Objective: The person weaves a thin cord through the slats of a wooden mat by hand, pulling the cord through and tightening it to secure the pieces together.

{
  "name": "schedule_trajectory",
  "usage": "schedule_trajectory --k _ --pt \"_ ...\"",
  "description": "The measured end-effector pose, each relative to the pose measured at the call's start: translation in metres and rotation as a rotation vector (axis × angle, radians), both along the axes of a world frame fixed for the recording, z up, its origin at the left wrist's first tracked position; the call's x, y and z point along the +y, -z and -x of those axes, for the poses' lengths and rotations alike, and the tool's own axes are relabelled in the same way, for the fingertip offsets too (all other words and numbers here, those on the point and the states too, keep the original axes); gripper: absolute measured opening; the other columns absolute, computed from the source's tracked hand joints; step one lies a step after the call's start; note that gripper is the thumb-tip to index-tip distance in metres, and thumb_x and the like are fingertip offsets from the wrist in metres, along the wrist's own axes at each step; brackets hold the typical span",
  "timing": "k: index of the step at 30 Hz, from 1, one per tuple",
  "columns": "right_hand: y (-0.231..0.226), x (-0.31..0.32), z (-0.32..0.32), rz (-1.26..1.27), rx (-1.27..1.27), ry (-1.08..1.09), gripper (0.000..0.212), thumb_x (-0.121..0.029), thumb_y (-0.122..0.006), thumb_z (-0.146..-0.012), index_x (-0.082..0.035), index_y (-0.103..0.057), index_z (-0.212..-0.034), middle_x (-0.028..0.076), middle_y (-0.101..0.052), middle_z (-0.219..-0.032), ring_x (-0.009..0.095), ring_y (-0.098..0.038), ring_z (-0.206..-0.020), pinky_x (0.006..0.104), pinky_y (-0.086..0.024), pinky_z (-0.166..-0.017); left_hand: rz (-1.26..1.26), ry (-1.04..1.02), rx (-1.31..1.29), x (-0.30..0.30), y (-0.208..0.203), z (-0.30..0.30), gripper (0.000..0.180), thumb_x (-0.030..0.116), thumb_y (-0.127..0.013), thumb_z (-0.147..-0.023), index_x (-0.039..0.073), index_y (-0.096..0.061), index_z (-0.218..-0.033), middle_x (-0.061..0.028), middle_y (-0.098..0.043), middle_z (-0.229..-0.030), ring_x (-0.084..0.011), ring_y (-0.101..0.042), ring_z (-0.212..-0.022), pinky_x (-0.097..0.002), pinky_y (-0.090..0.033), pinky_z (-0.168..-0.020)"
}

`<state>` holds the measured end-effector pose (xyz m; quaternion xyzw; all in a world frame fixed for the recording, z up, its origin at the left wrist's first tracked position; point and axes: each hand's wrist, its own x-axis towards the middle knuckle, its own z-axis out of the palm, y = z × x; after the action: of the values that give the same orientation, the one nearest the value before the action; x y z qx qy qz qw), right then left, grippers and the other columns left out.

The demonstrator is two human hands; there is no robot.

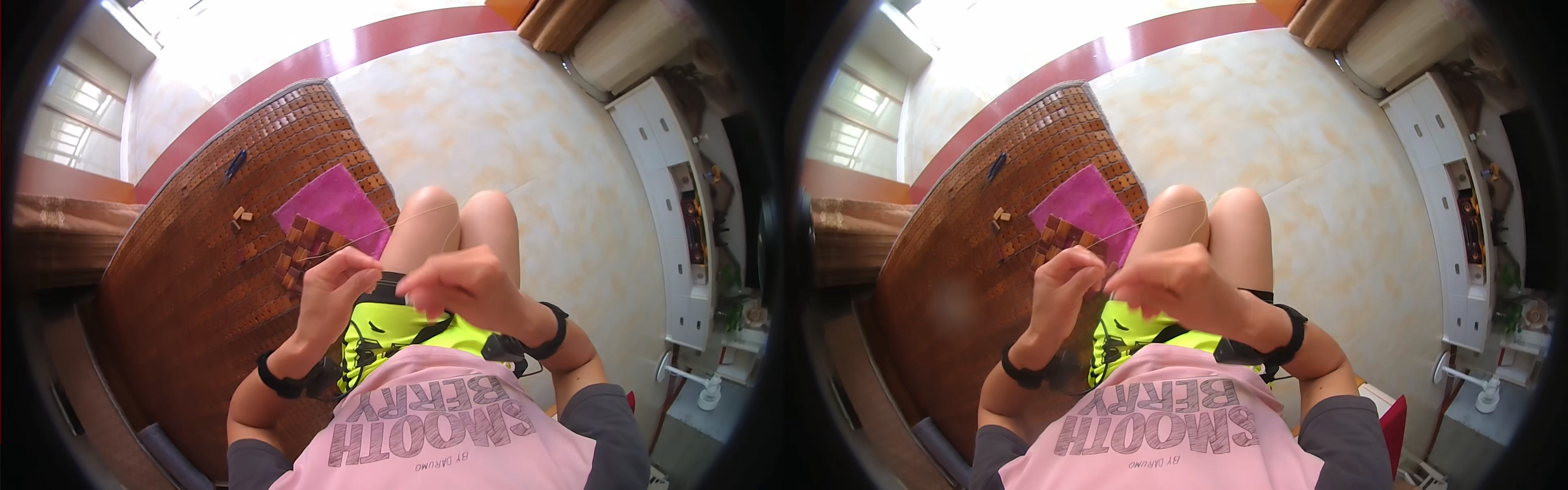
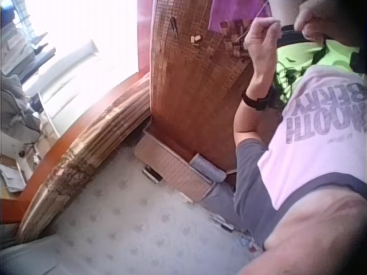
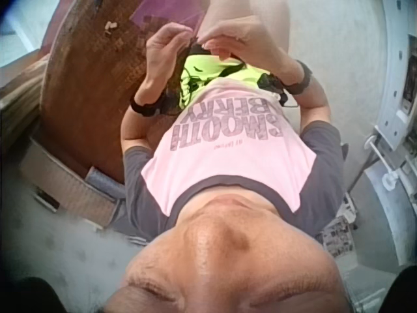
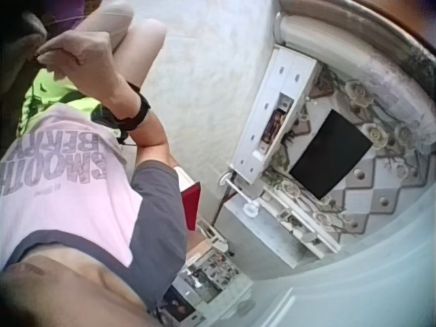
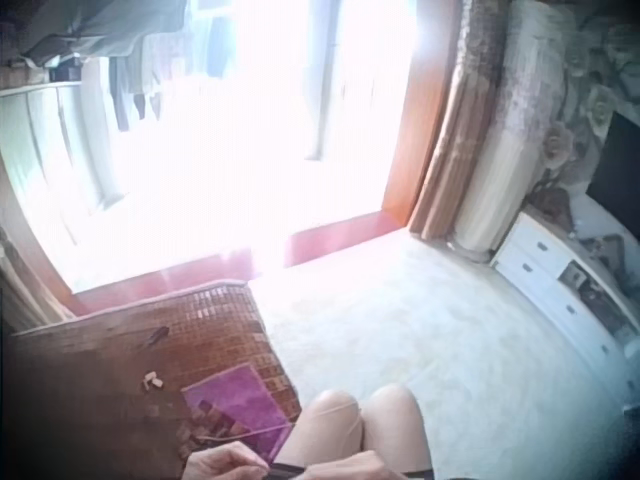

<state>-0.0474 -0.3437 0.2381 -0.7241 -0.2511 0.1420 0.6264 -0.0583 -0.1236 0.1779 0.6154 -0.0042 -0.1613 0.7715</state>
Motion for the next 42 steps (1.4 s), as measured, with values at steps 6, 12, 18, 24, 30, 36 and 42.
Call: schedule_trajectory --k 6,12,18,24,30,36,42 --pt "-0.070 -0.003 0.013 -0.750 -0.089 -0.505 0.023 -0.013 -0.055 -0.095 0.003 -0.066 -0.107 0.010 -0.063 -0.085 0.017 -0.062 -0.066 0.0296 -0.048 -0.056 0.018 -0.032 -0.097 0.011 -0.002 0.010 0.006 -0.008 -0.060 -0.086 -0.002 -0.062 -0.087 -0.0056 -0.059 -0.083 -0.0106 -0.054 -0.074 -0.0224 -0.044 -0.066" --pt "-0.086 0.003 0.026 -0.921 -0.152 -0.255 0.017 0.000 -0.062 -0.091 0.015 -0.063 -0.086 0.013 -0.054 -0.065 0.019 -0.055 -0.048 0.0293 -0.038 -0.041 0.080 -0.024 -0.043 0.009 0.001 0.007 0.007 -0.009 -0.062 -0.086 -0.002 -0.062 -0.088 -0.0076 -0.060 -0.087 -0.0115 -0.054 -0.076 -0.0228 -0.044 -0.067" --pt "-0.075 -0.018 0.016 -0.763 -0.254 -0.363 0.016 -0.001 -0.063 -0.091 0.013 -0.063 -0.082 0.010 -0.051 -0.062 0.020 -0.052 -0.047 0.0293 -0.036 -0.041 0.075 0.010 -0.049 0.002 -0.004 0.006 0.013 -0.016 -0.061 -0.083 -0.004 -0.062 -0.089 -0.0099 -0.064 -0.089 -0.0148 -0.063 -0.083 -0.0249 -0.050 -0.078" --pt "-0.060 -0.019 -0.006 -0.072 -0.028 -0.125 0.012 0.001 -0.059 -0.088 0.000 -0.067 -0.096 0.011 -0.068 -0.086 0.016 -0.059 -0.053 0.0270 -0.045 -0.047 -0.016 0.038 0.001 -0.006 -0.001 0.003 0.010 -0.010 -0.064 -0.086 -0.005 -0.066 -0.094 -0.0096 -0.069 -0.092 -0.0129 -0.065 -0.087 -0.0248 -0.052 -0.080" --pt "0.058 0.009 -0.014 0.006 0.168 0.193 0.005 -0.004 -0.065 -0.092 0.000 -0.067 -0.092 0.001 -0.063 -0.069 0.005 -0.053 -0.054 0.0206 -0.040 -0.047 -0.045 0.022 0.049 -0.013 0.022 -0.005 0.008 -0.005 -0.066 -0.088 -0.004 -0.067 -0.096 -0.0085 -0.070 -0.092 -0.0112 -0.066 -0.088 -0.0234 -0.053 -0.082" --pt "0.056 0.018 -0.015 0.133 -0.069 0.247 0.006 -0.006 -0.071 -0.084 0.000 -0.070 -0.085 0.011 -0.065 -0.070 0.018 -0.064 -0.059 0.0295 -0.047 -0.053 0.014 0.006 0.059 -0.008 0.039 -0.005 0.008 -0.004 -0.065 -0.089 -0.002 -0.068 -0.097 -0.0058 -0.070 -0.093 -0.0079 -0.064 -0.088 -0.0211 -0.052 -0.081" --pt "0.064 0.022 -0.014 0.074 -0.212 0.289 0.008 -0.006 -0.075 -0.082 -0.003 -0.072 -0.088 0.009 -0.062 -0.066 0.018 -0.059 -0.055 0.0289 -0.045 -0.051 0.013 0.019 0.042 -0.007 0.043 -0.005 0.009 -0.004 -0.065 -0.089 -0.001 -0.067 -0.097 -0.0035 -0.069 -0.092 -0.0061 -0.063 -0.087 -0.0194 -0.051 -0.078"
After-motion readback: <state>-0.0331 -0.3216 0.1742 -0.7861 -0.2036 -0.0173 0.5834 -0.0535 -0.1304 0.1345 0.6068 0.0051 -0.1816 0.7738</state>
